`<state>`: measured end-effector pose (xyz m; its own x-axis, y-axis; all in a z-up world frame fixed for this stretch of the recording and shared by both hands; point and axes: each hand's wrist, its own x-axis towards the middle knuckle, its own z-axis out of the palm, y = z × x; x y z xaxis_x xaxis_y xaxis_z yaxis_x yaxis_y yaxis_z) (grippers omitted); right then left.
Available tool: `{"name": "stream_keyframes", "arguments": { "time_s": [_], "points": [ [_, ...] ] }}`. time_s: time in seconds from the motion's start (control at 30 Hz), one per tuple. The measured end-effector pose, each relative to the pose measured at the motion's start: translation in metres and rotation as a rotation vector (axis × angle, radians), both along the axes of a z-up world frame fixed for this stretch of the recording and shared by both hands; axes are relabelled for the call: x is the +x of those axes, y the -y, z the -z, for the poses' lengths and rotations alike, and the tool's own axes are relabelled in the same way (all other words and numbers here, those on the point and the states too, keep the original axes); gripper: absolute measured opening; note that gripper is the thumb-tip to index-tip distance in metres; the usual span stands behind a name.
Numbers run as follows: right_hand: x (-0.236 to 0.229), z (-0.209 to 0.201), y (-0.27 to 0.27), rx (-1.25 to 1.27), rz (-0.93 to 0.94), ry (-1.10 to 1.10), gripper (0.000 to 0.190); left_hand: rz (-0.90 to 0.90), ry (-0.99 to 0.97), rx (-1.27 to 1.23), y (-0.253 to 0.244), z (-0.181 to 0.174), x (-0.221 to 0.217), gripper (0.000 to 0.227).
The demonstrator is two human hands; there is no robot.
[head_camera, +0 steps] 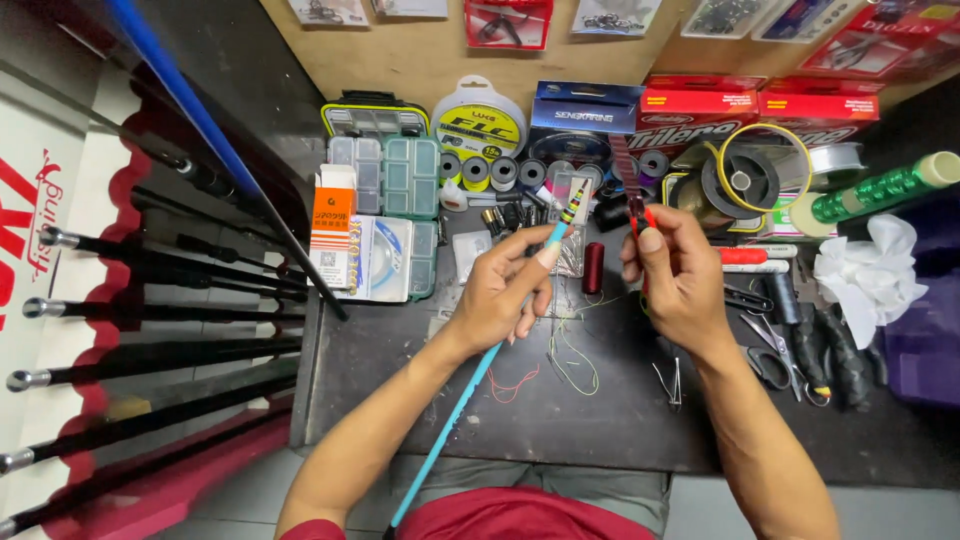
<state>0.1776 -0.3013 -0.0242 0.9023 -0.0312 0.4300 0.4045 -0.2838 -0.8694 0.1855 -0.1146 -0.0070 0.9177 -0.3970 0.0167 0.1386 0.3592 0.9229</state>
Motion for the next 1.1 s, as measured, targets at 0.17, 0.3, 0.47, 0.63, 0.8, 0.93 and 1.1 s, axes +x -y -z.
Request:
{"name": "stream_keyframes", "arguments": {
  "time_s": [0.17,0.3,0.47,0.63,0.8,0.93,1.1],
  "points": [
    [-0.01,0.004,0.004,-0.241,0.132,0.147,0.019,0.017,-0.035,-0.055,0.0,0.013,-0.006,0.027],
    [-0.013,-0.005,-0.006,-0.392,0.166,0.29,0.019,-0.023,-0.019,-0.072,-0.001,0.021,-0.01,0.023],
    [-0.014,-0.001,-0.011,-0.477,0.117,0.329,0.02,-0.039,0.05,-0.044,-0.003,0.028,-0.011,0.023],
    [-0.013,0.0,-0.013,-0.496,0.094,0.36,0.019,-0.043,0.131,-0.022,-0.004,0.03,-0.013,0.026],
    [-0.014,-0.004,-0.016,-0.522,0.09,0.388,0.019,-0.043,0.171,-0.015,-0.005,0.029,-0.015,0.027],
    [-0.015,-0.004,-0.017,-0.516,0.091,0.385,0.018,-0.048,0.176,-0.03,-0.004,0.03,-0.016,0.027],
    [-0.015,-0.008,-0.019,-0.53,0.086,0.419,0.019,-0.044,0.161,-0.048,-0.004,0.03,-0.018,0.027]
  ]
}}
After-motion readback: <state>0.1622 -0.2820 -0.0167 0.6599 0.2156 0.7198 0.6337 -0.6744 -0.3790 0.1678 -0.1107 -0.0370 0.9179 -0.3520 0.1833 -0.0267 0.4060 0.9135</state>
